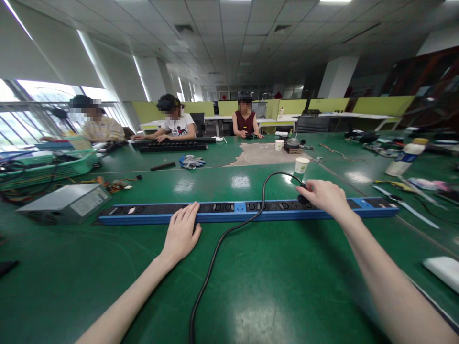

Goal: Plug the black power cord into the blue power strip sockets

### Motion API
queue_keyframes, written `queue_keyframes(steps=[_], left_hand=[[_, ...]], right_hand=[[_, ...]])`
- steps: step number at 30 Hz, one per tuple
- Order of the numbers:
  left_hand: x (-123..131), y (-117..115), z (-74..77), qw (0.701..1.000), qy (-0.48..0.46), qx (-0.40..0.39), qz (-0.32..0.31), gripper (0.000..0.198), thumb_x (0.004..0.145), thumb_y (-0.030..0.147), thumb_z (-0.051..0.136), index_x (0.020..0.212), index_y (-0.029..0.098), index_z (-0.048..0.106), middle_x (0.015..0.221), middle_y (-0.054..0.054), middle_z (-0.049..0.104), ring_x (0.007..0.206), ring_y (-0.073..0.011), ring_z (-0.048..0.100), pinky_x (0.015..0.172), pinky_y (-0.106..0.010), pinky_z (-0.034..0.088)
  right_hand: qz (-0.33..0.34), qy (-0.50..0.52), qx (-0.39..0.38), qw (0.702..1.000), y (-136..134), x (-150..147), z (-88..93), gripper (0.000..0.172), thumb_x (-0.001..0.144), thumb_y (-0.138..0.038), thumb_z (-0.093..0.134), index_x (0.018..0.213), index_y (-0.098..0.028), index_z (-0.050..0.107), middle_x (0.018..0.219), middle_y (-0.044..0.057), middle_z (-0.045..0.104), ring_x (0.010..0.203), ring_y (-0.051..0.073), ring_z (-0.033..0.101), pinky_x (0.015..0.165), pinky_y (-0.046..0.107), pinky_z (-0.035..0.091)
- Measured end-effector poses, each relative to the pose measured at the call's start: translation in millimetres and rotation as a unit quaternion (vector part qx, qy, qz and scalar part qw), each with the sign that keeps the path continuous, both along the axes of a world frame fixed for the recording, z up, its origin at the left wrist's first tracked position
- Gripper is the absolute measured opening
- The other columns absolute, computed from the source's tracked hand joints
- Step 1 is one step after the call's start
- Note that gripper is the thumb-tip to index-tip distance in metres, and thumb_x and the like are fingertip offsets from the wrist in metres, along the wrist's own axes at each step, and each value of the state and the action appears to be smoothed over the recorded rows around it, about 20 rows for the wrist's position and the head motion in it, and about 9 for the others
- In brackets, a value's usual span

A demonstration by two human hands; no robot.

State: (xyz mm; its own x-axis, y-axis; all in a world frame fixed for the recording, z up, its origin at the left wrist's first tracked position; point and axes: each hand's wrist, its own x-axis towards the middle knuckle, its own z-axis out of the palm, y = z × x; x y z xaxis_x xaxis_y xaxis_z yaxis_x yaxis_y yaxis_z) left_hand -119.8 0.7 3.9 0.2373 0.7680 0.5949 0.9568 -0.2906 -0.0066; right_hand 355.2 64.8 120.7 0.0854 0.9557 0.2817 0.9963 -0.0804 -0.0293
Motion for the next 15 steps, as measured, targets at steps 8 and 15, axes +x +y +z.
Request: queue_keyframes(steps=[8, 15], left_hand=[[-1, -1, 0.0, 1.000, 0.003, -0.006, 0.003, 0.064, 0.095, 0.023, 0.050, 0.158, 0.022, 0.036, 0.159, -0.010, 0.045, 0.144, -0.0297, 0.044, 0.121, -0.051, 0.030], [0, -1, 0.5, 1.000, -0.001, -0.008, 0.004, 0.064, 0.095, 0.023, 0.049, 0.158, 0.023, 0.036, 0.159, -0.010, 0.046, 0.144, -0.0299, 0.045, 0.121, -0.051, 0.030]], right_hand=[[-0.044, 0.034, -0.041, 0.998, 9, -14, -24.0, 0.056, 0.092, -0.066, 0.041, 0.086, -0.021, 0.074, 0.084, 0.014, 0.070, 0.081, 0.028, 0.068, 0.071, 0.036, 0.046], [-0.051, -0.005, -0.021, 0.998, 11, -26, -26.9, 0.056, 0.093, -0.067, 0.044, 0.097, -0.020, 0.075, 0.094, 0.017, 0.072, 0.089, 0.032, 0.070, 0.075, 0.040, 0.049]])
